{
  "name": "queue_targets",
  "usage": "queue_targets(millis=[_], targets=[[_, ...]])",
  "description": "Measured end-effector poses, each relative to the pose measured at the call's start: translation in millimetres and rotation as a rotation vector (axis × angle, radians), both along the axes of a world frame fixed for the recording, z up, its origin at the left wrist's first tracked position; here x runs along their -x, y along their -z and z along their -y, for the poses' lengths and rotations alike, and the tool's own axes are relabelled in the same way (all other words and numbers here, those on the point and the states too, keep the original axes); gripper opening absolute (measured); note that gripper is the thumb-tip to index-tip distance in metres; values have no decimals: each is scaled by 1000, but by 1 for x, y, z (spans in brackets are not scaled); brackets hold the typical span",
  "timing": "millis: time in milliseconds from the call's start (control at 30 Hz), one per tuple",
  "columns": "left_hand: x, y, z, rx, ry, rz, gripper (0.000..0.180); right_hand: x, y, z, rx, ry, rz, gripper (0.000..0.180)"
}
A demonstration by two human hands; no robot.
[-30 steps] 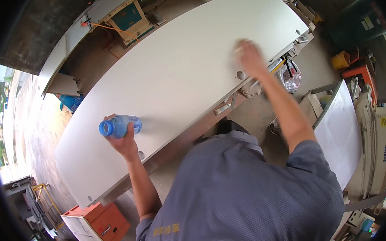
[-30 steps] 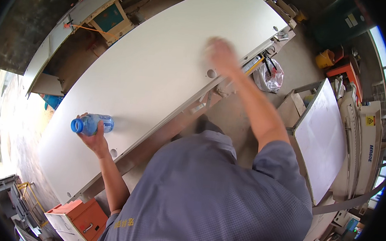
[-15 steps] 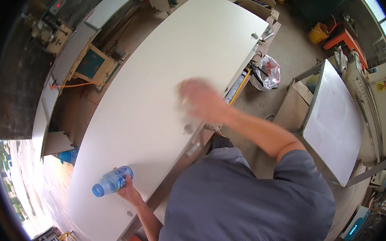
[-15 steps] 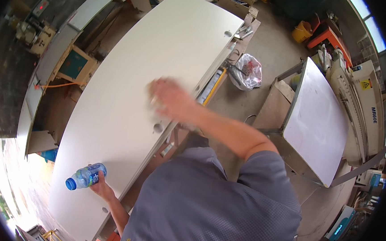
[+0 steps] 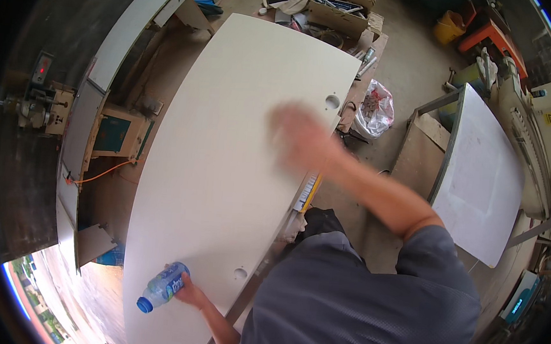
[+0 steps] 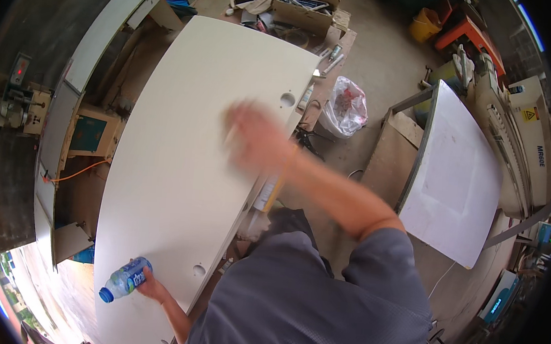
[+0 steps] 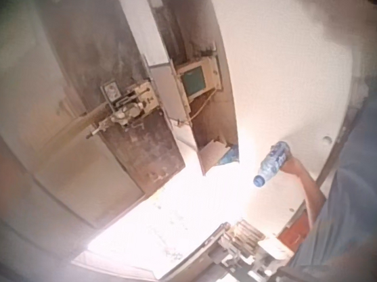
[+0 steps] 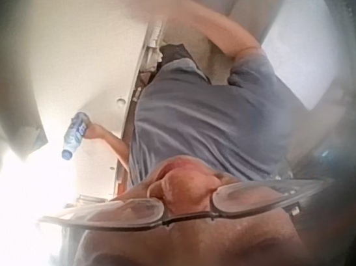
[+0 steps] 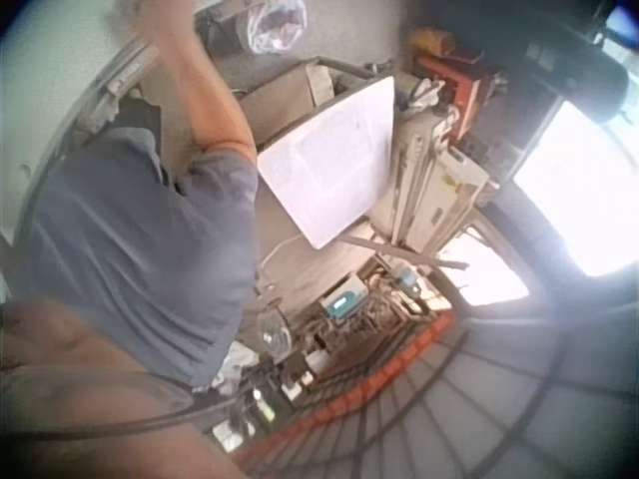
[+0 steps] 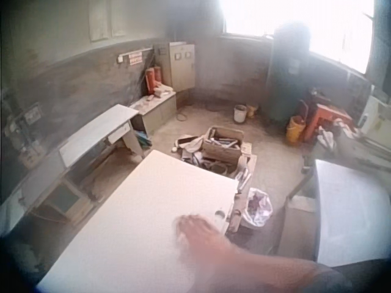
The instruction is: The person wipes down large white furniture panels using a cloth and liquid from a blue plastic bottle before moving them to a stack.
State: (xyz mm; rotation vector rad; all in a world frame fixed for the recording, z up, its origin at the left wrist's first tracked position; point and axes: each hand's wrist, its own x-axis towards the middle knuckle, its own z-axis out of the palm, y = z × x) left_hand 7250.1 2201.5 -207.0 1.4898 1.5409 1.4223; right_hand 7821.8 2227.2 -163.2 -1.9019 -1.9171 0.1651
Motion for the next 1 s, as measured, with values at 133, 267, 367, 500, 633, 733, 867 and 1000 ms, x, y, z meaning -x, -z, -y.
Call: queue_targets(millis=[133, 267, 367, 500, 633, 733, 867, 1000], targets=[[-7, -4, -8, 80, -30, -108, 88, -160, 17, -33, -87, 534, 228, 86], [-1, 2, -2, 73, -83, -106, 90, -97, -4, -13, 93, 417, 139, 90], [8, 6, -1, 106, -88, -173, 90, -187, 12, -43, 18, 649, 171, 89], [26, 16, 3, 82, -124, -186, 91, -98, -5, -34, 87, 377, 157, 93], [9, 12, -8, 109, -140, -249, 91, -183, -4, -60, -54, 636, 175, 96], [17, 15, -3, 62, -122, -197, 91, -138, -3, -62, 65, 576, 132, 93], [15, 11, 6, 84, -151, -207, 92, -144, 0, -42, 99, 492, -38, 94], [0, 8, -4, 37, -128, -226, 93, -170, -5, -63, 185, 660, 142, 95]])
